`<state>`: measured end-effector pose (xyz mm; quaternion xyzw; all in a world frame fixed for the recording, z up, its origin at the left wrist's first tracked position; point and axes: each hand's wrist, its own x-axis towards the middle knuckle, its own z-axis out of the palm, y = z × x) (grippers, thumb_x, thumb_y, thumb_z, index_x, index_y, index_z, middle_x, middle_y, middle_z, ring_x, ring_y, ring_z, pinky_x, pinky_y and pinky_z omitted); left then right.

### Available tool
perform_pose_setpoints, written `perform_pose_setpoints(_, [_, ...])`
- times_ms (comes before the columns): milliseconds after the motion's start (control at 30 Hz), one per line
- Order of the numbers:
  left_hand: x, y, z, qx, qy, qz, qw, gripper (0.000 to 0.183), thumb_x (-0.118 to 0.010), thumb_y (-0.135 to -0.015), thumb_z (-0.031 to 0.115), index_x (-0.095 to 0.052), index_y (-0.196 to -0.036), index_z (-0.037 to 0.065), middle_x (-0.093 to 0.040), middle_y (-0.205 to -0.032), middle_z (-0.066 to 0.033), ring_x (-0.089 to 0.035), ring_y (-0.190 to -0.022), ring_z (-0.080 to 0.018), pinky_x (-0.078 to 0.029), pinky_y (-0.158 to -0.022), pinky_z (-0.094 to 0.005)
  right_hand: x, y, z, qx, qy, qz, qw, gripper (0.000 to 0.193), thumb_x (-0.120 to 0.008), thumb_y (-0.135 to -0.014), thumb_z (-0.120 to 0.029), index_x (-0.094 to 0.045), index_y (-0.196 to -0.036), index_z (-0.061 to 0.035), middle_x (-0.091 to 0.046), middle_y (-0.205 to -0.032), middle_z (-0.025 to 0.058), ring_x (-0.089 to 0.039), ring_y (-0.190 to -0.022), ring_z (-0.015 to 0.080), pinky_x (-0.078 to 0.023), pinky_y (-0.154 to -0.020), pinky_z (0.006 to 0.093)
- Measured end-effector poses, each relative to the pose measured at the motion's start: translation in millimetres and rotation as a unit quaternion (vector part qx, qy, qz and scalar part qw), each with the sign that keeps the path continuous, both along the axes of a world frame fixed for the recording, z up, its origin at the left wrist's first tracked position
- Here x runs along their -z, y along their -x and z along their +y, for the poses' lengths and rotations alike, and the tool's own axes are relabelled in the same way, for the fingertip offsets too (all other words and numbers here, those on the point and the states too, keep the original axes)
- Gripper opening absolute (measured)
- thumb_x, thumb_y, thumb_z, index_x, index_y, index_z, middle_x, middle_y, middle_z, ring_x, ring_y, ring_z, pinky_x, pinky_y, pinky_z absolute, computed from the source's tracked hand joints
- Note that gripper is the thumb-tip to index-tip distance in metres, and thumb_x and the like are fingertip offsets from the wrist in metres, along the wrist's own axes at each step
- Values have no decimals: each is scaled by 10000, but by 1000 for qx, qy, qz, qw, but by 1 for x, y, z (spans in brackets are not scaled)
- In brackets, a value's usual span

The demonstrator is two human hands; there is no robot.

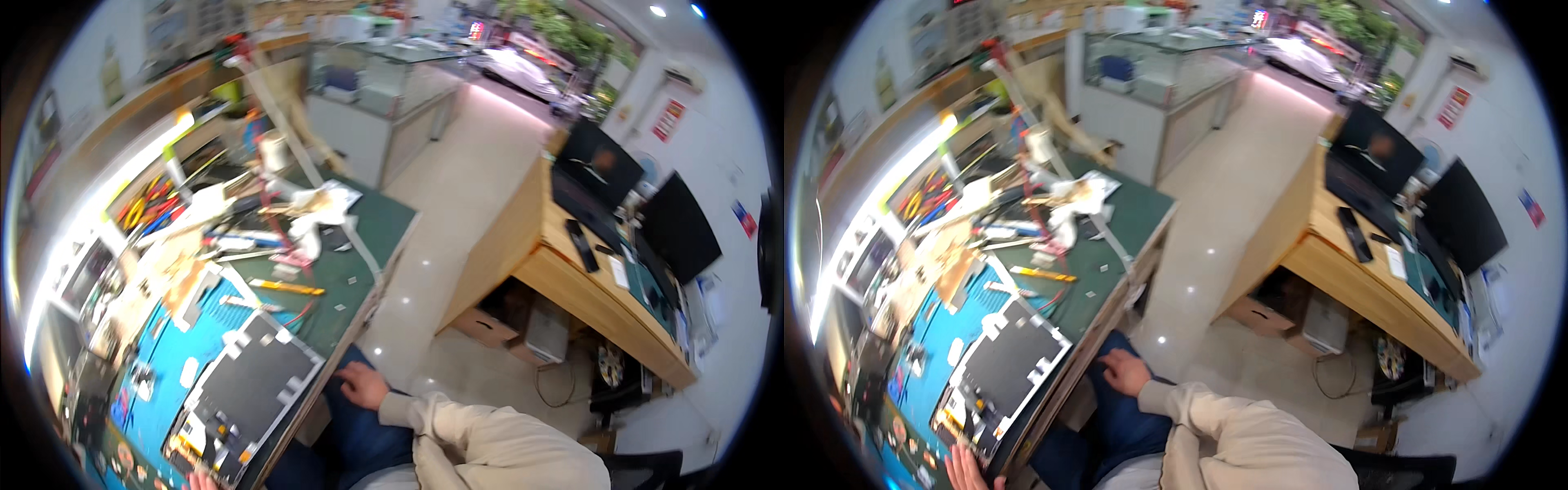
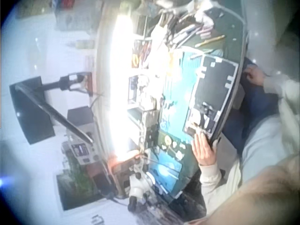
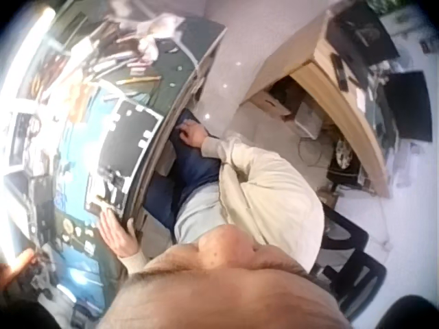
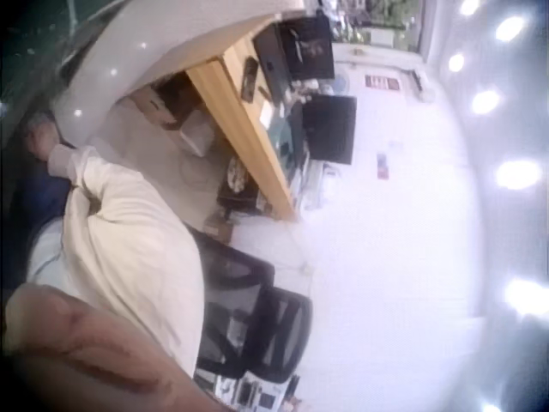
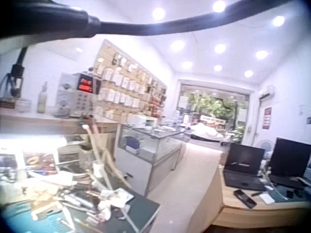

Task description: The person uses a soldering iron to work on a small circuit board component. They then reassemble a tablet device by connecting internal ribbon cables and placing the screen assembly back onto the main chassis. Finally, the person connects a charging cable to the device to test its functionality.

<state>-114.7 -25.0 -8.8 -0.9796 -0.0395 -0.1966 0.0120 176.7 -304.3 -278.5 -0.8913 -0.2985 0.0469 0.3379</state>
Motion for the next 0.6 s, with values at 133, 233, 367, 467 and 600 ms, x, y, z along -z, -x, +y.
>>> perform_pose_setpoints(133, [20, 18, 18, -19, 18, 40, 999, 750, -681, -1001, 549, -590, -1404, -77, -689, -1379, -233, -625, -1348, -423, -391, -1196, -598, 21, 3, 0, 17, -41, -20, 999, 352, -700, -844, -149, -748, -1184, -71, -685, -1062, 165, -662, -1058, 383, -558, -903, 514])
perform_pose_setpoints(233, [-2, 3, 13, -24, 13, 46, 999, 660, -822, -920, 446, -655, -1359, -18, -722, -1358, -145, -663, -1324, -319, -435, -1184, -517, 26, 3, -5, 21, -33, -66, 997, 181, -687, -838, -107, -701, -1004, -39, -651, -974, 177, -635, -954, 413, -525, -817, 538])
perform_pose_setpoints(367, [5, 16, 13, -29, 20, 33, 999, 666, -769, -956, 476, -629, -1394, -5, -711, -1381, -148, -637, -1360, -327, -414, -1204, -525, 16, 3, 0, 2, -36, -118, 992, 150, -676, -905, -113, -702, -1034, -41, -649, -981, 189, -636, -904, 424, -526, -766, 525])
perform_pose_setpoints(467, [1, 13, 9, -38, 10, 48, 998, 668, -751, -962, 499, -630, -1393, 4, -708, -1393, -138, -629, -1373, -324, -409, -1209, -525, 16, 2, 0, 5, -56, -107, 993, 233, -690, -912, -104, -733, -1132, -41, -674, -1058, 206, -662, -926, 430, -554, -783, 496])
perform_pose_setpoints(600, [-4, 8, 6, -48, -15, 54, 997, 639, -770, -956, 476, -648, -1404, 36, -702, -1416, -97, -627, -1375, -247, -411, -1220, -470, 21, 0, -6, 21, -32, -73, 997, 267, -698, -910, -98, -735, -1167, -34, -685, -1106, 215, -677, -951, 432, -566, -806, 490])
